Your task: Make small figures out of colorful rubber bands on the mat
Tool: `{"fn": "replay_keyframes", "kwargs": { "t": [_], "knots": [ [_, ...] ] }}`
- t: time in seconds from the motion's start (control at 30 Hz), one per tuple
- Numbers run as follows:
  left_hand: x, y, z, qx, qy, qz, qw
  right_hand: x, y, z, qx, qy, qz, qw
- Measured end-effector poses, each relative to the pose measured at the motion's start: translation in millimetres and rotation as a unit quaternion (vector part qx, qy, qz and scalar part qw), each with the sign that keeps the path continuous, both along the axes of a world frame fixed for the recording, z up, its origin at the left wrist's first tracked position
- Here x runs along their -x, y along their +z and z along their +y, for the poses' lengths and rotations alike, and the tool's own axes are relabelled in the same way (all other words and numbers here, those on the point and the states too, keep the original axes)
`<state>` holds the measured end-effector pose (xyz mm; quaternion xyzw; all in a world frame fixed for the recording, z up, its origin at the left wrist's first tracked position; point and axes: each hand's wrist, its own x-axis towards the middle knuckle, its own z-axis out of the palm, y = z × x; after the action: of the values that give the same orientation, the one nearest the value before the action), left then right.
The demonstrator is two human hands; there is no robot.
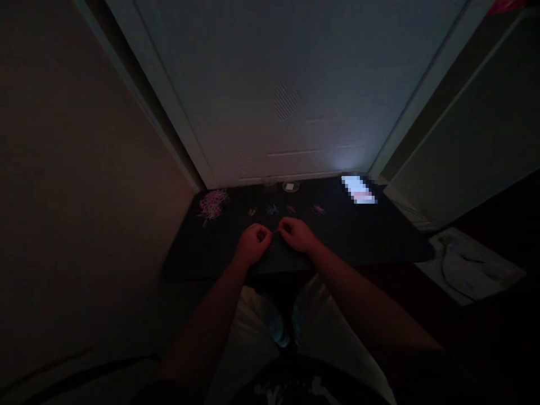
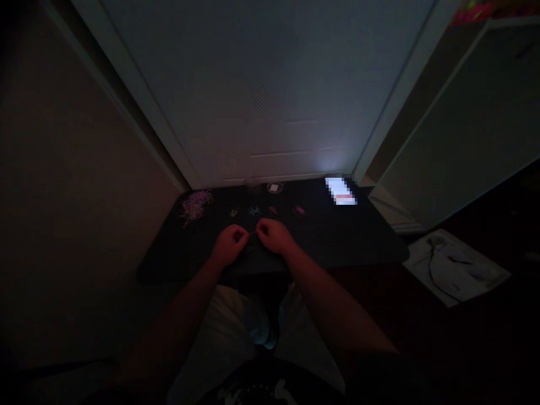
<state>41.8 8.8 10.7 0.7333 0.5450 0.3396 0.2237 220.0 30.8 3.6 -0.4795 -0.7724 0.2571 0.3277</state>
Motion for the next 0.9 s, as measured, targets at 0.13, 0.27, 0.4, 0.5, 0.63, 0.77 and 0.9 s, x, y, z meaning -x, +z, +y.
{"fn": "replay_keyframes", "kwargs": {
  "t": [0.13,0.27,0.4,0.5,0.63,0.77,0.9],
  "knots": [
    [1,-0.5,1,0.005,0.008,-0.038,0.999,0,1.5,-1,-0.001,-0.003,0.003,1.0],
    [5,-1.5,3,0.026,0.024,-0.098,0.995,0,1.2,0,-0.001,-0.011,0.004,1.0],
    [12,-3.2,7,0.031,0.111,-0.199,0.973,-2,0.1,1,-0.001,-0.034,0.034,0.999],
    [16,-3.2,10,0.021,0.176,-0.229,0.957,-2,0.0,1,0.002,-0.032,0.046,0.998],
    [21,-0.7,21,0.002,0.187,-0.147,0.971,-1,2.1,-1,0.006,-0.037,0.035,0.999],
    [36,0.5,43,-0.022,0.212,-0.059,0.975,-1,4.0,-2,0.009,-0.035,0.041,0.998],
    [47,-2.6,64,-0.025,0.22,0.002,0.975,-1,2.9,-1,0.012,-0.035,0.041,0.998]
  ]
}}
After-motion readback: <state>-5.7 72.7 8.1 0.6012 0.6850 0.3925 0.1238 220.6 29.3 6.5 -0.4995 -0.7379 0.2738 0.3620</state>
